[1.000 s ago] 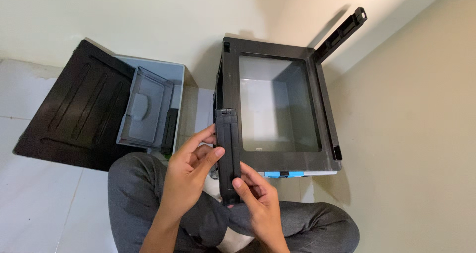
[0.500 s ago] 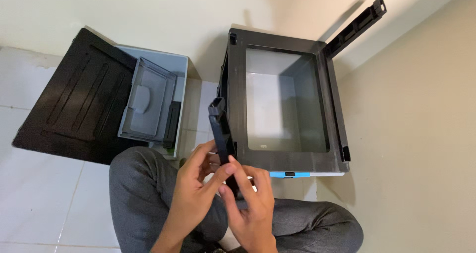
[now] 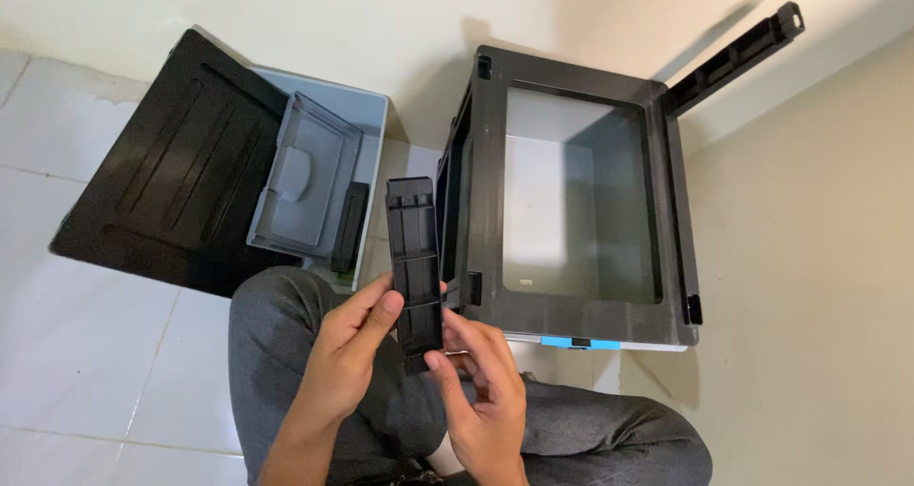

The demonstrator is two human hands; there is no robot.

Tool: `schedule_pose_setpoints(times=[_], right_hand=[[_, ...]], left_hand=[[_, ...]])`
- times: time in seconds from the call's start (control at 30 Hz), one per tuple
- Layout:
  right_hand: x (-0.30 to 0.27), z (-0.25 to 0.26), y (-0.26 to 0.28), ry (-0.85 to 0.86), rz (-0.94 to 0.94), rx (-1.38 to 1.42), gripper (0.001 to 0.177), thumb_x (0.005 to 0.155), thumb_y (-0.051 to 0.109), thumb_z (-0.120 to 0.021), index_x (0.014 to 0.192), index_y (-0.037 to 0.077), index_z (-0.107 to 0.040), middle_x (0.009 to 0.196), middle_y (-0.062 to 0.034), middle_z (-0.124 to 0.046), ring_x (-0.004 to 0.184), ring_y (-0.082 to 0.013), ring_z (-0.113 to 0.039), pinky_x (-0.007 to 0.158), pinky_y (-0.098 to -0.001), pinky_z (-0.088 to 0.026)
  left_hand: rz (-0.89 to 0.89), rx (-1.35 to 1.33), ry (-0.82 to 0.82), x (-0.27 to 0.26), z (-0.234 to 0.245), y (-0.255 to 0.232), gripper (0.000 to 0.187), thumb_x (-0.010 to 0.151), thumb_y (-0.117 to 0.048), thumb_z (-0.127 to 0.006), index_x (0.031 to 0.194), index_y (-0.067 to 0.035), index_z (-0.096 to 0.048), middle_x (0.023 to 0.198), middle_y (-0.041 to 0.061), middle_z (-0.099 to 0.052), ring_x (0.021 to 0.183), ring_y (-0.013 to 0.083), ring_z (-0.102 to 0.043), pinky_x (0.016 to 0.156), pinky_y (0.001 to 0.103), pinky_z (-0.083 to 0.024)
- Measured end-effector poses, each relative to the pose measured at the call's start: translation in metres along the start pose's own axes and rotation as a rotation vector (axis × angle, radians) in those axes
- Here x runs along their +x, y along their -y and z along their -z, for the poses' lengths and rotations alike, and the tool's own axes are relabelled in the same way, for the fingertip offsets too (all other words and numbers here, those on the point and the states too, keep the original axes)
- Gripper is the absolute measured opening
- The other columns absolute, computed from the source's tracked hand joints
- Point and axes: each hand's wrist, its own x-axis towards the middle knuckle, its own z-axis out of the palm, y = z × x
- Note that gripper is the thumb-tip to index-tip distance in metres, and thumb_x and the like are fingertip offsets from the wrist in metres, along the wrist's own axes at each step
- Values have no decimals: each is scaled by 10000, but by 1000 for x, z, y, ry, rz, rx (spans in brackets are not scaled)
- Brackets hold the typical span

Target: The person sits on the floor and handles several plastic components, including a grey storage box, a black tray, and black plastic strips. They open and close the box, remove a green clip, place the tray inside, and attempt to fit the black strips into slots on a larger plastic frame.

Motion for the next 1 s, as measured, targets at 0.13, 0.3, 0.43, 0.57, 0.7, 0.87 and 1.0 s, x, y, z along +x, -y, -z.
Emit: schedule_pose_setpoints(times=[0.13, 0.3, 0.43, 0.57, 0.7, 0.87, 1.0], right_hand=[[-1, -8, -4, 14, -19, -30, 421, 904, -52, -710, 1320, -20, -652, 1201, -108, -637, 1065, -168, -701, 847, -301, -651], [0, -14, -5, 10, -22, -11, 415, 901, -42, -718, 1312, -17, -659, 1191, -108, -635, 1057, -169, -697, 849, -301, -643], [1, -17, -6, 8, 10, -32, 412, 912, -41, -729, 1318, -13, -670, 1175, -108, -641, 1059, -173, -696, 875, -300, -629], [3, -23, -7, 16, -16, -22, 404, 919, -22, -716, 1320, -8, -665, 1188, -98, -637, 1077, -167, -689, 863, -296, -617], [13, -35, -11, 27, -91, 38, 403, 946, 13, -685, 1347, 0, -645, 1177, -83, -620, 1058, -145, -669, 856, -286, -598], [35, -63, -23, 118, -114, 83, 403, 978, 38, -662, 1377, -1, -625, 1157, -79, -623, 1007, -131, -659, 864, -273, -589], [62, -87, -44, 157, -130, -3, 355, 990, 60, -653, 1342, 11, -653, 1108, -77, -639, 960, -130, -661, 826, -269, -577]], left_hand=[[9, -9, -18, 0, 8, 1, 430, 1054, -245, -480, 1319, 43, -659, 1180, 139, -765, 1093, 185, -720, 993, 330, -544], [2, 8, -12, -1, 14, 2, 436, 1064, -252, -471, 1315, 42, -672, 1137, 144, -776, 1060, 190, -731, 969, 325, -551], [13, -16, -8, 1, 17, 3, 438, 1065, -257, -471, 1302, 48, -677, 1138, 138, -774, 1061, 188, -725, 967, 323, -550], [11, -26, -32, 4, 19, 4, 427, 1062, -250, -480, 1313, 43, -661, 1167, 136, -758, 1074, 184, -708, 973, 323, -542], [69, 0, -57, 8, 26, 2, 439, 1059, -265, -431, 1356, -4, -622, 1218, 105, -745, 1104, 164, -706, 967, 315, -550], [112, -119, -46, 21, 64, 1, 439, 1040, -222, -483, 1402, 9, -576, 1222, 119, -723, 1103, 190, -687, 972, 333, -538], [-20, -46, -172, 49, 110, 12, 560, 971, -169, -614, 1484, -13, -452, 1246, 94, -680, 1154, 149, -644, 1010, 294, -499]])
